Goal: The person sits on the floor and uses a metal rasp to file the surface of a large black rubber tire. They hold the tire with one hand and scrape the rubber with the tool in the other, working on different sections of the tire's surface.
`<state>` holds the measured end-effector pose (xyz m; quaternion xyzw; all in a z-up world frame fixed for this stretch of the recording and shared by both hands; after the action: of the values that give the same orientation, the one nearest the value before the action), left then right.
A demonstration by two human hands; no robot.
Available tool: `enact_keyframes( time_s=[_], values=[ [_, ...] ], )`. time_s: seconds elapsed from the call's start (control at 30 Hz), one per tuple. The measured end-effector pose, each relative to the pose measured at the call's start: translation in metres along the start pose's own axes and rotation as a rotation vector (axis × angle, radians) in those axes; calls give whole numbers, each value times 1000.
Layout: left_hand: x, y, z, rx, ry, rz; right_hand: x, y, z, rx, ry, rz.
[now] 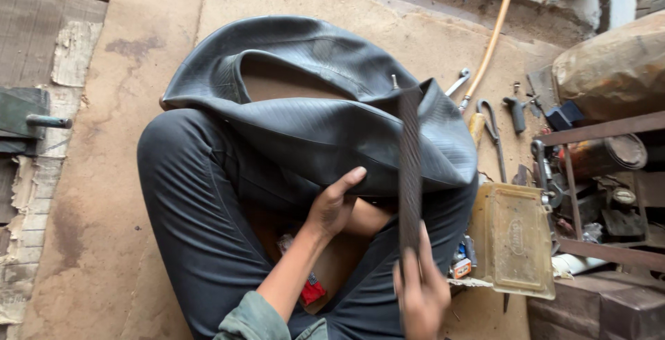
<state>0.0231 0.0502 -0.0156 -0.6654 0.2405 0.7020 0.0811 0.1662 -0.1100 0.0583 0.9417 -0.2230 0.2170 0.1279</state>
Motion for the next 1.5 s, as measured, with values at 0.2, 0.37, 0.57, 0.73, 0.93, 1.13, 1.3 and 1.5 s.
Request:
enact_keyframes(
  time_s=[0.2, 0.37, 0.57, 0.73, 0.93, 1.13, 1.3, 1.5],
  values=[
    [3, -3, -3, 28, 32, -21, 22, 52, 70, 30, 77, -27],
    [1, 0, -2, 53, 8, -80, -43, -22, -49, 318, 360, 15],
    [-3, 2, -2, 27, -21, -86, -65, -65, -99, 256, 39, -49],
    [-2, 1, -3, 51, -11, -53, -18, -18, -37, 121, 37, 0],
    [4, -4, -5, 69, -11, -59, 5, 31, 21, 93, -36, -78],
    [-3, -2, -3, 41, -54, -123, -46, -49, -51, 23, 11, -74],
    [-17, 3, 1, -26, -82, -43, -55, -81, -91, 84, -59, 13],
    [-16, 5, 0, -75, -20, 103, -14, -1, -25, 125, 101, 126]
  ],
)
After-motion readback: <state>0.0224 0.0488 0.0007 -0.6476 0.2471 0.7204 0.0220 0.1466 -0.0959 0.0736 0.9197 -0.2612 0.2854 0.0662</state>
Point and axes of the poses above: each hand's wrist, its own y-axis away from the middle knuckle, its own x-axis out of the back of the hand, z = x × y, the point moved 6 cm from there along -y, towards the middle knuckle, and after that the axes turned 12 degrees about y, right-handed, at the moved point
